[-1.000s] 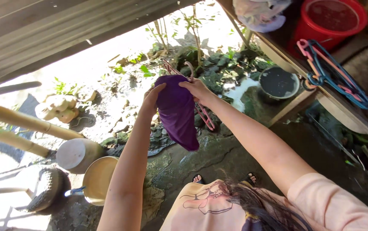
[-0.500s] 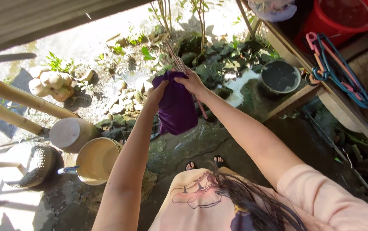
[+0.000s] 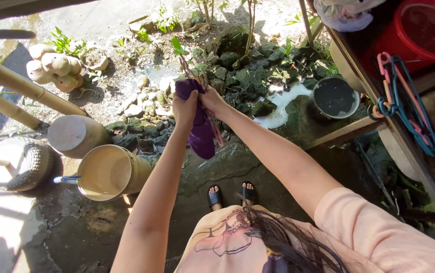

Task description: The recorder is sorting through a pile of laundry and hanging various items of clothing on hangers and a clothesline.

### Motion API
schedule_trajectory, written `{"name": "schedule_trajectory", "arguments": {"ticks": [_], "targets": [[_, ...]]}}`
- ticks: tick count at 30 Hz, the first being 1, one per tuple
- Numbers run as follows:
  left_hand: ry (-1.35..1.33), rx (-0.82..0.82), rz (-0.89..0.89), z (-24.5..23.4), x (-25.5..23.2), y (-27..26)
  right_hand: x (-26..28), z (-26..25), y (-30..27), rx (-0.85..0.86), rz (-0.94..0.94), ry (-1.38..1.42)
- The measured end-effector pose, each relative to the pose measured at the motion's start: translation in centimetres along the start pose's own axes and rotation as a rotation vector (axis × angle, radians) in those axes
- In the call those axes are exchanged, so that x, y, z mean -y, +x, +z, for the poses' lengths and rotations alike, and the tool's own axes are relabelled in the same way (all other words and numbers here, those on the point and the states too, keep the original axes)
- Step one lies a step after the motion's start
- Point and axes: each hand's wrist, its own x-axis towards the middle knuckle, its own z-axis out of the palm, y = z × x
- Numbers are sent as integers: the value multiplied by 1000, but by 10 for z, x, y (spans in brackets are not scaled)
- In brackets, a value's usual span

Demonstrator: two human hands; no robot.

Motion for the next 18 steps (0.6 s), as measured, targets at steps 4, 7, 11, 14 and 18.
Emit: {"name": "schedule_trajectory", "arguments": {"ticks": [4,7,11,14,18], "targets": [[38,-52,-48,-6,14,7,32,17,-22,78,-4,126],[68,-126,-7,-5,30,16,29,22,-14,96,83,136],[66,-205,49,1,45,23,-3,17,15,105,41,104],[18,-241,122,3,45,25,-12,15,23,50,-15,-46],[-74,-118,175,7,40,25,44,27,-28,143,120,127]]}}
